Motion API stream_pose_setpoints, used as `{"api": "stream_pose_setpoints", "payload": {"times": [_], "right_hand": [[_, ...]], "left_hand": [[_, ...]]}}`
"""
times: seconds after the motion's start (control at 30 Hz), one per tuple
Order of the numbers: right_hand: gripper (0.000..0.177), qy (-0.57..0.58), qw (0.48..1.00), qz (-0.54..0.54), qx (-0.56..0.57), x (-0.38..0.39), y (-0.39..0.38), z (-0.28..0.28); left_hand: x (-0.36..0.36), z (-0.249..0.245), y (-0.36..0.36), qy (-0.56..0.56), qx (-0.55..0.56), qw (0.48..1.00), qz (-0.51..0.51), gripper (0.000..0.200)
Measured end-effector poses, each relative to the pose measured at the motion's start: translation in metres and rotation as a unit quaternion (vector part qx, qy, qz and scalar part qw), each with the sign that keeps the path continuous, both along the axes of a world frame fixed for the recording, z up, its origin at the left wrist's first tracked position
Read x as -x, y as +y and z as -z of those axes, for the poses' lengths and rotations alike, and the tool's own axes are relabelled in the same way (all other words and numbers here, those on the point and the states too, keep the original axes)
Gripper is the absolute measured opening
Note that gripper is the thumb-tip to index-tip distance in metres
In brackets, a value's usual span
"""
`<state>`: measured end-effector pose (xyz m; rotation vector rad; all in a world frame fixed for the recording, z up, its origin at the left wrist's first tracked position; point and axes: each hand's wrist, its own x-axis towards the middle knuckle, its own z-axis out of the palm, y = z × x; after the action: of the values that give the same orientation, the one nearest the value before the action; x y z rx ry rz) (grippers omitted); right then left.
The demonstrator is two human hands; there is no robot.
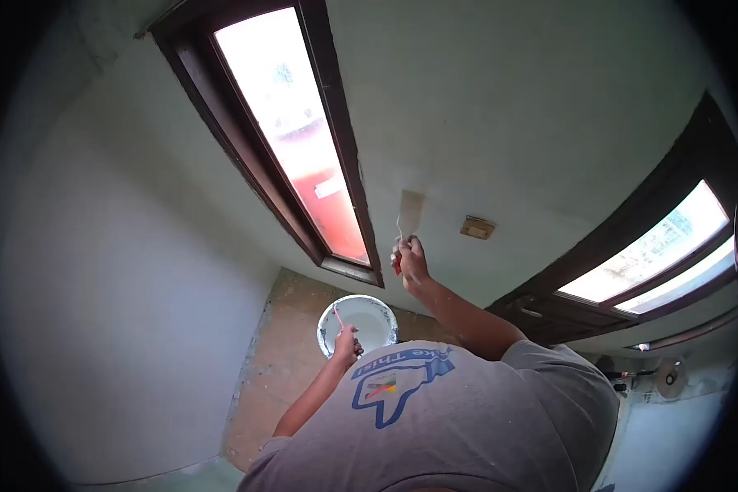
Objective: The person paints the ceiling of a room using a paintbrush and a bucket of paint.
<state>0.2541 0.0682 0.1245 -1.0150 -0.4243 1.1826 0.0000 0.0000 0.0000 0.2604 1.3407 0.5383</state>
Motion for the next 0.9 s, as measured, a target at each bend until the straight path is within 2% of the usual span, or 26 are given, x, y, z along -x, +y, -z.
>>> {"api": "stream_pose_setpoints", "payload": {"times": [0.1, 0.2, 0.3, 0.33, 0.37, 0.43, 0.47, 0.5, 0.57, 0.6, 0.67, 0.7, 0.77, 0.8, 0.83, 0.9], "right_hand": [[0.014, 0.031, 0.998, 0.003, 0.046, 0.019, -0.023, -0.003], [0.016, -0.103, 0.994, 0.004, -0.045, 0.004, -0.021, -0.011], [0.015, -0.184, 0.978, 0.018, -0.099, 0.0, -0.002, -0.033], [0.015, -0.176, 0.979, 0.029, -0.101, 0.003, 0.01, -0.033], [0.015, -0.176, 0.979, 0.032, -0.097, 0.007, 0.019, -0.032], [0.013, -0.081, 0.995, 0.057, -0.013, 0.013, 0.032, -0.018], [0.013, -0.12, 0.989, 0.071, 0.039, 0.017, 0.036, -0.006], [0.014, -0.101, 0.991, 0.068, 0.059, 0.023, 0.033, 0.009], [0.006, -0.026, 0.988, 0.031, 0.149, 0.032, 0.014, 0.031], [0.006, -0.029, 0.987, 0.024, 0.156, 0.032, 0.008, 0.044], [0.004, 0.026, 0.94, -0.094, 0.327, 0.026, -0.012, 0.077], [0.004, 0.022, 0.931, -0.108, 0.347, 0.023, -0.022, 0.089], [0.009, -0.015, 0.894, -0.26, 0.364, 0.017, -0.035, 0.112], [0.013, -0.06, 0.881, -0.276, 0.381, 0.019, -0.047, 0.1], [0.013, -0.059, 0.863, -0.299, 0.403, 0.021, -0.054, 0.113], [0.013, -0.113, 0.835, -0.382, 0.379, 0.021, -0.064, 0.146]], "left_hand": [[0.019, -0.01, -0.004, 0.001, -0.001, 1.0, -0.005, 0.021], [0.0, -0.005, -0.002, 0.01, -0.002, 1.0, -0.012, 0.021], [-0.009, -0.005, 0.0, 0.008, 0.006, 1.0, -0.009, 0.021], [-0.009, -0.005, 0.001, 0.008, 0.002, 1.0, -0.005, 0.02], [-0.008, -0.005, 0.001, 0.009, -0.001, 1.0, 0.0, 0.02], [-0.005, -0.008, 0.0, 0.01, 0.002, 1.0, 0.002, 0.019], [-0.005, -0.011, -0.001, 0.009, 0.001, 1.0, -0.001, 0.019], [-0.005, -0.013, -0.003, 0.009, 0.006, 1.0, 0.002, 0.019], [-0.004, -0.015, -0.004, 0.003, -0.011, 1.0, -0.012, 0.019], [-0.004, -0.014, -0.004, 0.012, -0.003, 1.0, -0.016, 0.018], [-0.006, -0.027, -0.01, 0.003, -0.029, 0.999, -0.014, 0.017], [-0.005, -0.027, -0.01, 0.015, -0.034, 0.999, -0.009, 0.016], [-0.007, -0.032, -0.014, 0.011, -0.046, 0.999, -0.011, 0.015], [-0.005, -0.034, -0.016, -0.005, -0.056, 0.998, 0.004, 0.016], [-0.003, -0.035, -0.02, -0.017, -0.064, 0.998, 0.008, 0.017], [-0.005, -0.045, -0.033, -0.006, -0.067, 0.997, 0.026, 0.015]]}}
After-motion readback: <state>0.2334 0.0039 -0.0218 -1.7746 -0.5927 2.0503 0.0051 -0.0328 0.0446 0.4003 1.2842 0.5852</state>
